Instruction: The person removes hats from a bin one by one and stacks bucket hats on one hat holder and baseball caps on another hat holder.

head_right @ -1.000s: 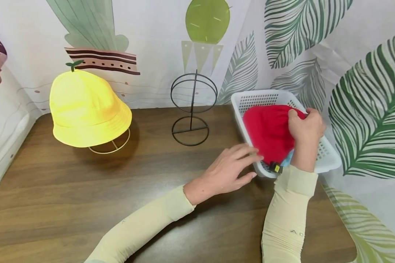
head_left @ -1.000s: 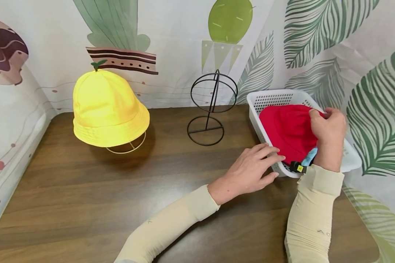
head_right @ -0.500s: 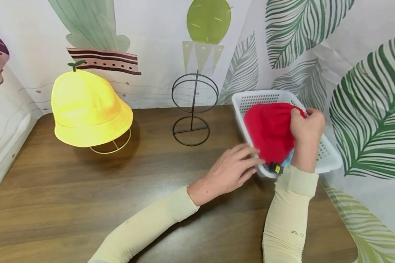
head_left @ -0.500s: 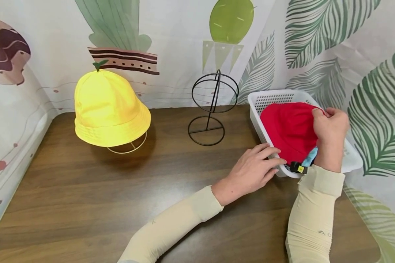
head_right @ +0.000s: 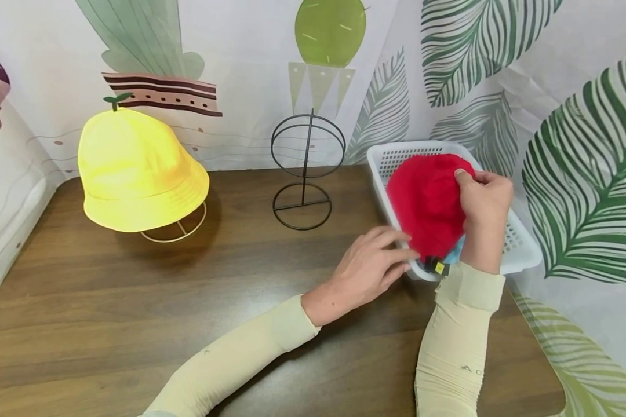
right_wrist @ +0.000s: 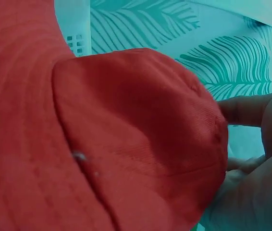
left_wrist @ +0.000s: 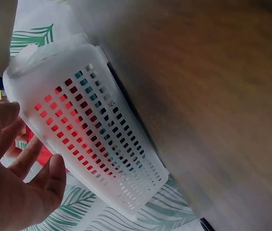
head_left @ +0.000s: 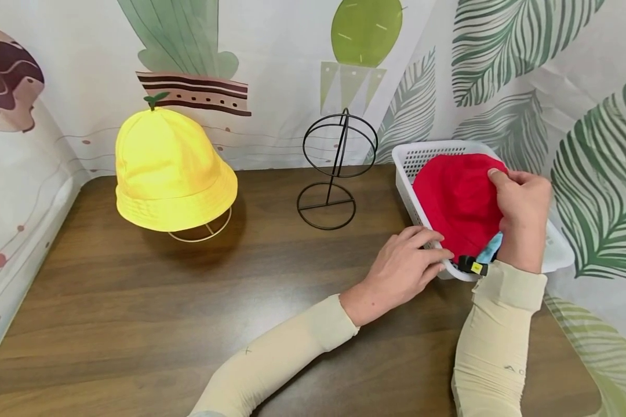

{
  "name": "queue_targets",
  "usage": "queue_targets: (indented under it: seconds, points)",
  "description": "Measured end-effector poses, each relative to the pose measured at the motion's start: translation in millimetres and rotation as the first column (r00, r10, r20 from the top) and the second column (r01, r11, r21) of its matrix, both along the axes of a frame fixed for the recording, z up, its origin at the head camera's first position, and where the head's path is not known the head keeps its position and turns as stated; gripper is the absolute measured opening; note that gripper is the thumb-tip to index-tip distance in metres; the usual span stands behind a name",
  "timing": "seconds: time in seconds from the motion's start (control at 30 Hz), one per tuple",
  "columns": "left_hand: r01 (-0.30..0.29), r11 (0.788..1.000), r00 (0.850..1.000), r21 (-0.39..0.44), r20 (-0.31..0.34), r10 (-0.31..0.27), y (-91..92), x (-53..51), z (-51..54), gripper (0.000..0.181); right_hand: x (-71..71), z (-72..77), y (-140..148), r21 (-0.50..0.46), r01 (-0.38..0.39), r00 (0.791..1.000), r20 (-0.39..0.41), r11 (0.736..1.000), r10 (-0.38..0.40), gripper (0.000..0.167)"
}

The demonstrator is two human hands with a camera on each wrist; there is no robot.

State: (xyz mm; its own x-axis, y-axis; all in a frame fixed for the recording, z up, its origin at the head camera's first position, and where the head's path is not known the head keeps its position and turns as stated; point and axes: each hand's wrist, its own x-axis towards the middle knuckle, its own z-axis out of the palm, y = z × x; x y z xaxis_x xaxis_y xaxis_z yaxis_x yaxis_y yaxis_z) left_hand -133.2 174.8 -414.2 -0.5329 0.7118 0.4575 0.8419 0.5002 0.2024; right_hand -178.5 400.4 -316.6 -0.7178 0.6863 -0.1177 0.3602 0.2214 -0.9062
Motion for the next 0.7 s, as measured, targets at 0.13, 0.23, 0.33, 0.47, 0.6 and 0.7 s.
queue_targets:
  seconds: [0.13,0.23,0.33,0.47,0.6,0.7]
  points:
    - [-0.009,1.0,1.0,0.015,0.023,0.009,0.1,1.3,0.5,0.031,-0.1,0.1,-1.6,-0.04,-0.023,0.999,-0.037,0.999,0.022,0.018]
    - [-0.007,1.0,1.0,0.026,0.031,0.006,0.0,1.7,0.3,0.03,0.9,1.8,-3.7,-0.046,-0.03,0.998,-0.056,0.999,0.028,0.019]
    - [-0.004,0.999,0.999,0.042,0.034,0.003,-0.1,1.6,0.1,0.029,2.4,4.1,-5.8,-0.052,-0.037,0.996,-0.081,0.998,0.032,0.02]
    - [-0.006,0.998,0.999,0.055,0.039,0.004,-0.2,1.4,-0.6,0.028,4.9,6.6,-8.8,-0.076,-0.053,0.99,-0.133,0.996,0.043,0.02]
    - [-0.008,0.998,0.999,0.06,0.044,0.005,-0.1,1.2,-1.2,0.028,8.6,8.7,-10.4,-0.13,-0.081,0.969,-0.242,0.988,0.047,0.016]
    - [-0.007,0.998,0.999,0.062,0.049,0.003,0.4,1.0,-1.3,0.028,11.8,10.6,-11.0,-0.166,-0.12,0.944,-0.325,0.979,0.061,0.012]
